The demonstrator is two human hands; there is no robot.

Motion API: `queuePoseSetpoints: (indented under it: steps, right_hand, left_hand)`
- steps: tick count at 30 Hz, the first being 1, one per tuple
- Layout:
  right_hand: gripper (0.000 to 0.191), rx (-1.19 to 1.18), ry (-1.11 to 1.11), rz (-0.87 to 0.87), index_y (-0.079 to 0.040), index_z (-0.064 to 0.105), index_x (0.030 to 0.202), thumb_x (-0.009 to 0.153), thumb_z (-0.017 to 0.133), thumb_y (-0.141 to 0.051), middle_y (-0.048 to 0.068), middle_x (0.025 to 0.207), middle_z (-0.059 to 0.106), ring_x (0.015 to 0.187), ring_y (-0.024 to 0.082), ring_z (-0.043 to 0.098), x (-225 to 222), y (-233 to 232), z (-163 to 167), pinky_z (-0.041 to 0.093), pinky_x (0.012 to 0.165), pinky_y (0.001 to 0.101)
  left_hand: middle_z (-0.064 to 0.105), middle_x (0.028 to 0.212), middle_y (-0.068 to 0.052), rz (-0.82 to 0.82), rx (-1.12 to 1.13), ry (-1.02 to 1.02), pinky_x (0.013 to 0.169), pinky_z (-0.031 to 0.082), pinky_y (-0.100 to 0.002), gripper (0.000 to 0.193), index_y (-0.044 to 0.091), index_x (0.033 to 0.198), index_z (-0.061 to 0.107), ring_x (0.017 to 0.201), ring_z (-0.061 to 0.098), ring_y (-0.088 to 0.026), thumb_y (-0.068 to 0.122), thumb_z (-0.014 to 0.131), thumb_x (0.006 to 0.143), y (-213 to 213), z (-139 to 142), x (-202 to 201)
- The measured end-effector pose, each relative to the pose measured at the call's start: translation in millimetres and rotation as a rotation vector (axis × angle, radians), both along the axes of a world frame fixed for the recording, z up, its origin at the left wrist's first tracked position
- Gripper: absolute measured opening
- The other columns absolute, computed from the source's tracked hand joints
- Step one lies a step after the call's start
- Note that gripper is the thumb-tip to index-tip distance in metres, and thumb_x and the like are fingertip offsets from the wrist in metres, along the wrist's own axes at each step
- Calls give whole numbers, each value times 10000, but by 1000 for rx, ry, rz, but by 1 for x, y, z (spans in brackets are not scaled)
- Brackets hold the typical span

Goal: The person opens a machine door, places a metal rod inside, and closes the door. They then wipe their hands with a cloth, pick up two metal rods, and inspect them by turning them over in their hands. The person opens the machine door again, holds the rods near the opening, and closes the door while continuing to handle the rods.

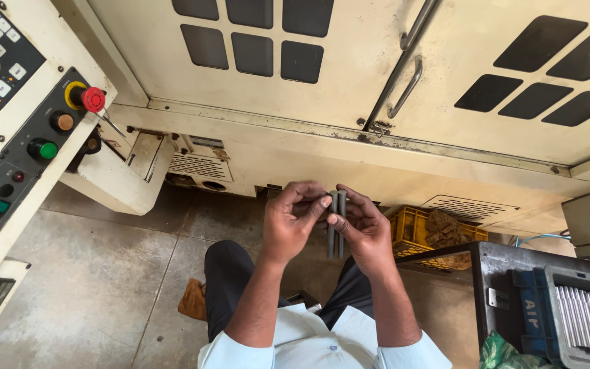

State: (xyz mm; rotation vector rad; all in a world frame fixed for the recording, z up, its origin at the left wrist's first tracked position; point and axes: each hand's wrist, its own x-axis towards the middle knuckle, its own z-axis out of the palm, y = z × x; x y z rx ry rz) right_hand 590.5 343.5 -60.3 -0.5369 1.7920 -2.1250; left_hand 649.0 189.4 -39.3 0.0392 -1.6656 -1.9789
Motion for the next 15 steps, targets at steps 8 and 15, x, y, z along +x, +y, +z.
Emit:
queuePoseSetpoints:
  steps: [8,15]
  right_hand:
    - [565,-25,20,56,21,549,1437,906,740,-9,140,1213,734,1117,178,702,-1,-1,-4,620,943,343]
    - [571,39,20,101,27,554,1433,897,746,-14,156,1187,749,1041,194,733,-4,5,-4,618,909,345]
  left_hand:
    - [737,984,-54,-22,-177,61,800,598,-267,103,11,1077,739,916,722,-127,61,723,989,-13,0,3]
    - [727,988,-46,-61,-257,24,793,599,-275,114,15,1078,726,909,724,-137,80,705,987,-19,4,5]
